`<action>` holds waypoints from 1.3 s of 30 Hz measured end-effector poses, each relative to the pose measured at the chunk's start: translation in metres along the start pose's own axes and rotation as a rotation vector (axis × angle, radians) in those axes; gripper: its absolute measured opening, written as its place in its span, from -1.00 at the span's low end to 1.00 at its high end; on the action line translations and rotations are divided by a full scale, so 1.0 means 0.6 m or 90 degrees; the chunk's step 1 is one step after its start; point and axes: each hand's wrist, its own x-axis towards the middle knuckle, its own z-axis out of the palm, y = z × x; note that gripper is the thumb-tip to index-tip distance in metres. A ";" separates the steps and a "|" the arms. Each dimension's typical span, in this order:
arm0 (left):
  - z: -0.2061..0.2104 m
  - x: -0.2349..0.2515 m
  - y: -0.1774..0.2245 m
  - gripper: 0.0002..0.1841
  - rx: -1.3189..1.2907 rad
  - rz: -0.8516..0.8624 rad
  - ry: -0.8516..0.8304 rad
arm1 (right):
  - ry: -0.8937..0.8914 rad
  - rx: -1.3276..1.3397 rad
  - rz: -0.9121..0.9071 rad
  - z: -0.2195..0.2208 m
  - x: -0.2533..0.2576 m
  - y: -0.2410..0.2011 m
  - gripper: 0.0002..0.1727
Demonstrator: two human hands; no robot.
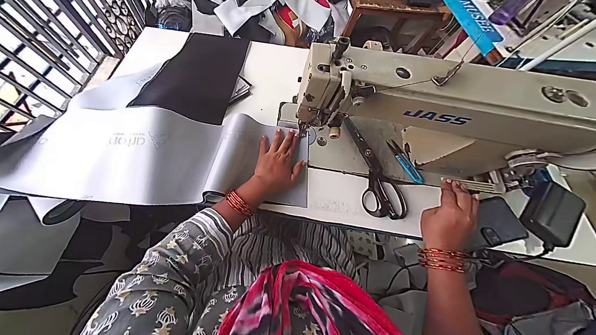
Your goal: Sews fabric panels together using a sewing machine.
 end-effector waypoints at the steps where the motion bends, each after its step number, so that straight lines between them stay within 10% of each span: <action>1: -0.001 -0.002 0.001 -0.23 -0.001 -0.001 -0.003 | 0.002 0.000 -0.003 0.001 -0.001 0.001 -0.48; 39: 0.001 -0.004 0.000 -0.24 0.011 -0.006 -0.011 | 0.015 -0.008 -0.010 -0.001 0.001 -0.001 -0.50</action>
